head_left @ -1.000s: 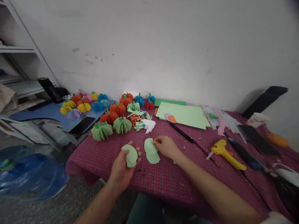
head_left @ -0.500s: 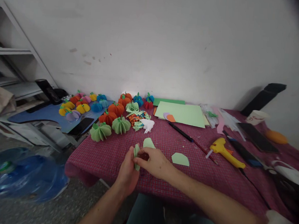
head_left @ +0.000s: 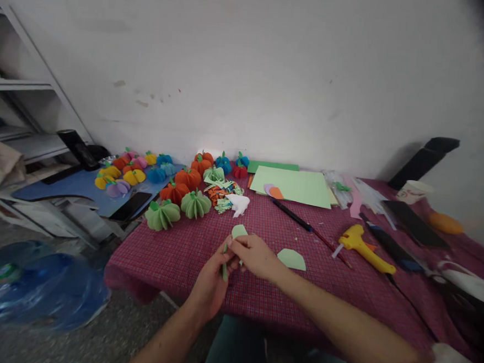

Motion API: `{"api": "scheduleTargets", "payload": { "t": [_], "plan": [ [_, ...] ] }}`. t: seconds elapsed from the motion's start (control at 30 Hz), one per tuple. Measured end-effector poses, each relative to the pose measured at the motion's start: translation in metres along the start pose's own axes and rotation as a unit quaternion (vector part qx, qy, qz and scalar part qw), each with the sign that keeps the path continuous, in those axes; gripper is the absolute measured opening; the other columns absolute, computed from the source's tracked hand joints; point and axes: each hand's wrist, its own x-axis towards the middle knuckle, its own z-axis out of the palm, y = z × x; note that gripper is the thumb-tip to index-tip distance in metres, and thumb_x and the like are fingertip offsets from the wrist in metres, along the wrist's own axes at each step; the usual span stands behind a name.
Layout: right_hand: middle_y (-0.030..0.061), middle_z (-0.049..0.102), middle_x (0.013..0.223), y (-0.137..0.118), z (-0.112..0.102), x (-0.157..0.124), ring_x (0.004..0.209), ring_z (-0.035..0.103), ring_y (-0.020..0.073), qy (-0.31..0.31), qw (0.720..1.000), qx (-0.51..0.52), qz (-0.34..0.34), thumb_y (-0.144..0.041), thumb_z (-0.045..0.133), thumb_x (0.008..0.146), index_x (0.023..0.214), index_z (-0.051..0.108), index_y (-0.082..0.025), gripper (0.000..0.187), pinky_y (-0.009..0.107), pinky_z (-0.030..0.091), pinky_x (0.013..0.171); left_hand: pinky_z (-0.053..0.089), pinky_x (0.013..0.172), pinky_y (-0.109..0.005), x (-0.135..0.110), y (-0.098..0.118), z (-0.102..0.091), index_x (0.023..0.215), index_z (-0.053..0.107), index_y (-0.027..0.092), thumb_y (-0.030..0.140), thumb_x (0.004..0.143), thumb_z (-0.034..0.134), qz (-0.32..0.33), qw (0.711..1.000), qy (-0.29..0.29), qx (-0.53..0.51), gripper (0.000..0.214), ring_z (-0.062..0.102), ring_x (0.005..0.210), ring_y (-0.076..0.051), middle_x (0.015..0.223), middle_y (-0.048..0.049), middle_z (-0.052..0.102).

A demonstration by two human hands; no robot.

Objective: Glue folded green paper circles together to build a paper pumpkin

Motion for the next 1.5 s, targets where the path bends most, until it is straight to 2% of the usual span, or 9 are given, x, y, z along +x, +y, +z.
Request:
{"api": "scheduleTargets", "payload": {
  "t": [0.27, 0.43, 0.6, 0.77, 0.93, 1.1, 1.23, 1.37, 1.5],
  "plan": [
    [-0.0010, 0.063, 0.056, -0.006, -0.004, 0.002, 0.049, 0.060, 0.0094, -0.004, 0.998, 0.045, 0.041, -0.023, 0.042, 0.085, 0.066, 0.055, -0.016, 0.024, 0.014, 0.039, 0.038, 0.043, 0.084, -0.030, 0.003, -0.001, 0.001, 0.076, 0.067, 0.014, 0.013, 0.073, 0.051, 0.001, 0.999, 0.044, 0.015, 0.017, 0.058, 0.084, -0.018, 0.081, -0.0048, 0.065],
    [-0.0046, 0.056, 0.049, -0.004, -0.013, 0.007, 0.045, 0.057, 0.0085, 0.047, 0.996, 0.055, 0.055, -0.016, 0.049, 0.077, 0.069, 0.056, -0.017, 0.011, 0.014, 0.038, 0.036, 0.044, 0.084, -0.027, 0.005, 0.005, 0.001, 0.094, 0.065, 0.015, 0.012, 0.073, 0.050, 0.009, 0.991, 0.134, -0.018, 0.026, 0.058, 0.095, -0.018, 0.097, -0.0062, 0.066],
    [-0.0070, 0.050, 0.048, 0.012, -0.025, 0.022, 0.040, 0.047, 0.0057, 0.112, 0.991, 0.048, 0.048, -0.014, 0.054, 0.073, 0.077, 0.056, -0.016, 0.005, 0.014, 0.033, 0.034, 0.047, 0.069, -0.023, 0.008, 0.021, -0.008, 0.108, 0.060, 0.016, 0.015, 0.077, 0.048, 0.025, 0.979, 0.201, -0.013, 0.033, 0.061, 0.080, -0.013, 0.101, -0.0073, 0.066],
    [-0.0027, 0.057, 0.060, 0.029, -0.033, 0.037, 0.050, 0.053, 0.0081, 0.146, 0.989, -0.010, 0.035, -0.015, 0.056, 0.074, 0.083, 0.056, -0.015, 0.009, 0.017, 0.040, 0.043, 0.048, 0.060, -0.022, 0.008, 0.028, -0.007, 0.104, 0.061, 0.013, 0.016, 0.079, 0.046, 0.007, 0.979, 0.200, -0.031, 0.030, 0.060, 0.068, -0.011, 0.091, -0.0077, 0.066],
    [0.0045, 0.063, 0.089, 0.025, -0.031, 0.025, 0.080, 0.056, 0.0142, 0.186, 0.976, -0.107, -0.032, -0.019, 0.062, 0.071, 0.090, 0.059, -0.017, 0.020, 0.025, 0.043, 0.068, 0.049, 0.077, -0.023, 0.012, 0.020, -0.002, 0.104, 0.062, 0.012, 0.015, 0.081, 0.043, -0.003, 0.973, 0.219, -0.076, 0.029, 0.062, 0.087, -0.013, 0.096, -0.0079, 0.067],
    [0.0001, 0.064, 0.069, 0.013, -0.015, 0.009, 0.061, 0.055, 0.0122, 0.112, 0.983, -0.134, -0.063, -0.033, 0.057, 0.078, 0.073, 0.064, -0.018, 0.017, 0.023, 0.040, 0.058, 0.048, 0.080, -0.025, 0.013, 0.015, -0.004, 0.101, 0.064, 0.013, 0.019, 0.081, 0.045, -0.015, 0.981, 0.180, -0.066, 0.028, 0.061, 0.090, -0.015, 0.096, -0.0076, 0.067],
    [-0.0011, 0.066, 0.072, 0.008, -0.008, 0.007, 0.064, 0.057, 0.0119, 0.068, 0.986, -0.122, -0.088, -0.028, 0.058, 0.077, 0.076, 0.067, -0.018, 0.013, 0.021, 0.041, 0.059, 0.047, 0.074, -0.021, 0.012, 0.010, -0.005, 0.086, 0.066, 0.014, 0.014, 0.077, 0.052, -0.008, 0.989, 0.134, -0.056, 0.017, 0.060, 0.082, -0.011, 0.089, -0.0039, 0.066],
    [-0.0022, 0.064, 0.067, 0.001, -0.005, 0.004, 0.064, 0.058, 0.0109, -0.010, 0.989, -0.071, -0.129, -0.025, 0.046, 0.084, 0.072, 0.067, -0.019, 0.025, 0.020, 0.043, 0.061, 0.046, 0.065, -0.020, 0.011, 0.008, -0.006, 0.082, 0.066, 0.015, 0.012, 0.076, 0.053, -0.011, 0.989, 0.125, -0.076, 0.014, 0.059, 0.075, -0.010, 0.086, -0.0014, 0.065],
    [-0.0026, 0.060, 0.060, -0.006, -0.004, -0.002, 0.051, 0.053, 0.0089, -0.007, 0.997, -0.017, -0.074, -0.025, 0.046, 0.082, 0.073, 0.062, -0.018, 0.020, 0.018, 0.040, 0.046, 0.047, 0.065, -0.023, 0.011, 0.010, -0.005, 0.089, 0.066, 0.013, 0.015, 0.081, 0.047, -0.001, 0.987, 0.133, -0.087, 0.021, 0.060, 0.077, -0.012, 0.089, -0.0052, 0.066]
  ]
}}
